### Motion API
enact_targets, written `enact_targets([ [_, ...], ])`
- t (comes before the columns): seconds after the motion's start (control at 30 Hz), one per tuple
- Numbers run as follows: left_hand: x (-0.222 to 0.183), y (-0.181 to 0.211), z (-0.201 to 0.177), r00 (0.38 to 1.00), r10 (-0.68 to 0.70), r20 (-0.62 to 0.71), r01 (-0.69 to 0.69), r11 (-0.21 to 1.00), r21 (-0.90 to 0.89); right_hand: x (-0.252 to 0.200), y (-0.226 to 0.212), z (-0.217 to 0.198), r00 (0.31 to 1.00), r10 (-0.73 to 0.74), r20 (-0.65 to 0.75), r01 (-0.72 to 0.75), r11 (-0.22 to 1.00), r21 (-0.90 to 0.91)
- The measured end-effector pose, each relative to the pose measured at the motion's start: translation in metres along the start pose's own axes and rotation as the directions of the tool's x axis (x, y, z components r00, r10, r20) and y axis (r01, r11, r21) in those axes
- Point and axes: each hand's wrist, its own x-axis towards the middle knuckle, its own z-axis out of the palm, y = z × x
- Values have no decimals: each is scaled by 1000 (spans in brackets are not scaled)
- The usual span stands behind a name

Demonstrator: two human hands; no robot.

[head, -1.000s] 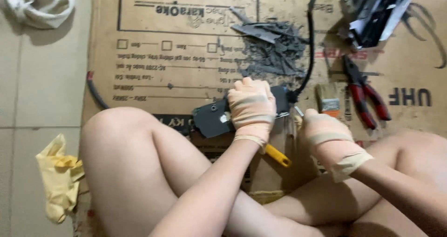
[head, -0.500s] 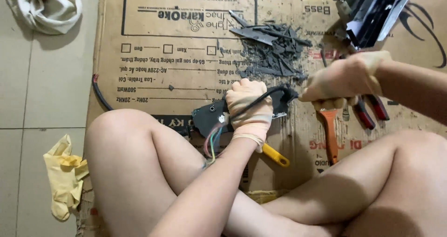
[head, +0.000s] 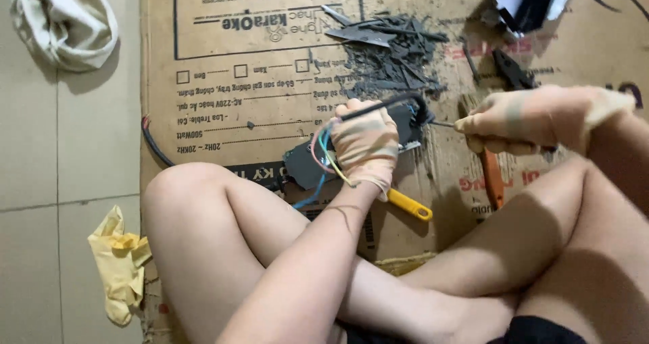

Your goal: Scraping a layer of material or residue off a black metal plate using a small hand tool.

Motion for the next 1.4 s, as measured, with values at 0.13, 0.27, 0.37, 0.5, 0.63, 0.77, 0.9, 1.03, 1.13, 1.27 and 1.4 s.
enact_targets([
  [0.13, -8, -14, -1, 995, 26, -100, -35, 996, -85, -16, 37, 62, 986, -107, -129, 165, 770, 617],
  [0.27, -2, 8, 2, 979, 76, -190, -113, 975, -190, -49, 35, 100, 955, -65, -289, 251, 695, 674],
  [0.37, 22, 25, -12, 892, 96, 441, 34, 960, -277, -33, 31, 110, 957, -41, -286, 260, 553, 791],
  [0.5, 46, 52, -16, 814, 56, 578, 210, 899, -383, -14, 30, 119, 965, -51, -258, 249, 500, 829],
  [0.63, 60, 67, -12, 814, -3, 581, 192, 945, -264, -15, 31, 117, 982, 57, -183, 89, 709, 700],
  [0.77, 80, 44, 44, 790, -152, 594, 383, 879, -284, -9, 27, 117, 974, 110, -199, 90, 619, 780],
  [0.9, 84, 53, 23, 714, -189, 674, 491, 821, -291, 9, 21, 118, 977, 80, -199, 110, 610, 785],
  [1.03, 93, 45, 36, 689, -192, 699, 489, 835, -253, 3, 11, 111, 977, -1, -212, 191, 437, 879],
  [1.13, 86, 48, 21, 686, -179, 705, 506, 814, -287, 11, 6, 116, 980, 18, -197, 176, 374, 911],
  [1.27, 83, 40, 48, 680, -168, 714, 535, 780, -326, 21, 4, 127, 978, 60, -200, 174, 300, 938],
  [1.4, 88, 35, 69, 688, -150, 710, 500, 808, -313, 37, 3, 114, 978, 80, -195, 154, 359, 921],
])
